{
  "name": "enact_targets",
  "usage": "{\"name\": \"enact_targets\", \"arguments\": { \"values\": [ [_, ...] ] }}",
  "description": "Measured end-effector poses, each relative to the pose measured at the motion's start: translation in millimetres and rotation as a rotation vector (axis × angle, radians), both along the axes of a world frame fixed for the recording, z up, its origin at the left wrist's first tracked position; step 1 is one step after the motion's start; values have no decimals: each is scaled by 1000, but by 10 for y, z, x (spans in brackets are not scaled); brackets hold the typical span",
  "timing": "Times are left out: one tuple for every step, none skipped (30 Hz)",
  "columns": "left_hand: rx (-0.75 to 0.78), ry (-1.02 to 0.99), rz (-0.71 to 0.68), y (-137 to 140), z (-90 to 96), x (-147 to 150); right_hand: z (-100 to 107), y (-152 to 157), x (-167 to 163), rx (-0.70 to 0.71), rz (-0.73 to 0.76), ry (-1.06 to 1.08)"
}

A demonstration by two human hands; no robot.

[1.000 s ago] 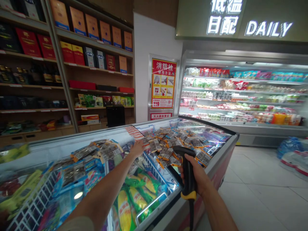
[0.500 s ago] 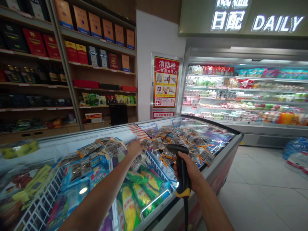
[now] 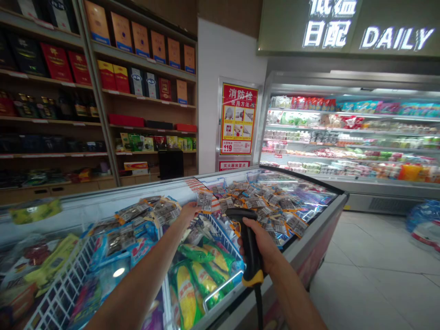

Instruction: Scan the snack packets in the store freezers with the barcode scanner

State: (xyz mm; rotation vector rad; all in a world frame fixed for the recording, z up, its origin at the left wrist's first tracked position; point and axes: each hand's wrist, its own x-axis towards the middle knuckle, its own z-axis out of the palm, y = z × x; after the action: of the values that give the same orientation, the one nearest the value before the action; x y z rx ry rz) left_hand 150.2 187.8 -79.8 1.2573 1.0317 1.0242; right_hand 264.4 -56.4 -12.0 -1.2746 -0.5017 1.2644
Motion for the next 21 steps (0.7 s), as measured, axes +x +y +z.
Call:
{"name": "enact_targets", "arguments": {
  "values": [
    [-14, -33, 1, -12, -7, -25, -2, 20, -19, -6, 14, 8],
    [-20, -53, -3, -22, -13, -46, -4, 36, -37, -8, 26, 14],
    [-21, -72, -9, -27, -19, -63, -5, 49, -52, -4, 34, 18],
    [-21, -84, -19, -28, -24, -77, -6, 58, -65, 4, 41, 20],
    [-18, -92, -28, -28, -27, -87, -6, 63, -75, 15, 45, 20],
    [-14, -101, -35, -26, -30, -95, -4, 66, -84, 24, 47, 18],
    [-13, -106, -35, -25, -31, -101, -1, 67, -92, 27, 45, 17],
    [-16, -107, -30, -25, -31, -106, 3, 68, -98, 27, 43, 16],
    [-21, -105, -25, -27, -29, -108, 9, 69, -104, 24, 43, 19],
    [-25, -102, -21, -31, -27, -110, 16, 71, -109, 19, 43, 22],
    [-27, -99, -21, -37, -25, -110, 24, 74, -112, 15, 43, 26],
    [-25, -94, -22, -44, -23, -110, 32, 77, -113, 12, 42, 28],
    [-18, -83, -23, -50, -22, -111, 39, 81, -111, 11, 41, 28],
    [-6, -65, -23, -54, -20, -113, 46, 83, -107, 8, 39, 27],
    [9, -37, -20, -53, -17, -119, 51, 85, -99, 5, 36, 21],
    [27, 0, -15, -48, -13, -131, 54, 84, -88, 3, 30, 12],
    [50, 48, -7, -37, -7, -150, 56, 82, -75, 2, 22, 5],
    [78, 111, 6, -20, 3, -178, 57, 77, -59, 2, 11, 0],
    [118, 200, 28, 4, 16, -217, 57, 70, -42, 3, 1, -2],
    [167, 306, 57, 34, 32, -267, 56, 63, -24, 5, -13, -2],
    [215, 412, 91, 69, 50, -327, 55, 54, -6, 5, -28, -2]
  ]
}}
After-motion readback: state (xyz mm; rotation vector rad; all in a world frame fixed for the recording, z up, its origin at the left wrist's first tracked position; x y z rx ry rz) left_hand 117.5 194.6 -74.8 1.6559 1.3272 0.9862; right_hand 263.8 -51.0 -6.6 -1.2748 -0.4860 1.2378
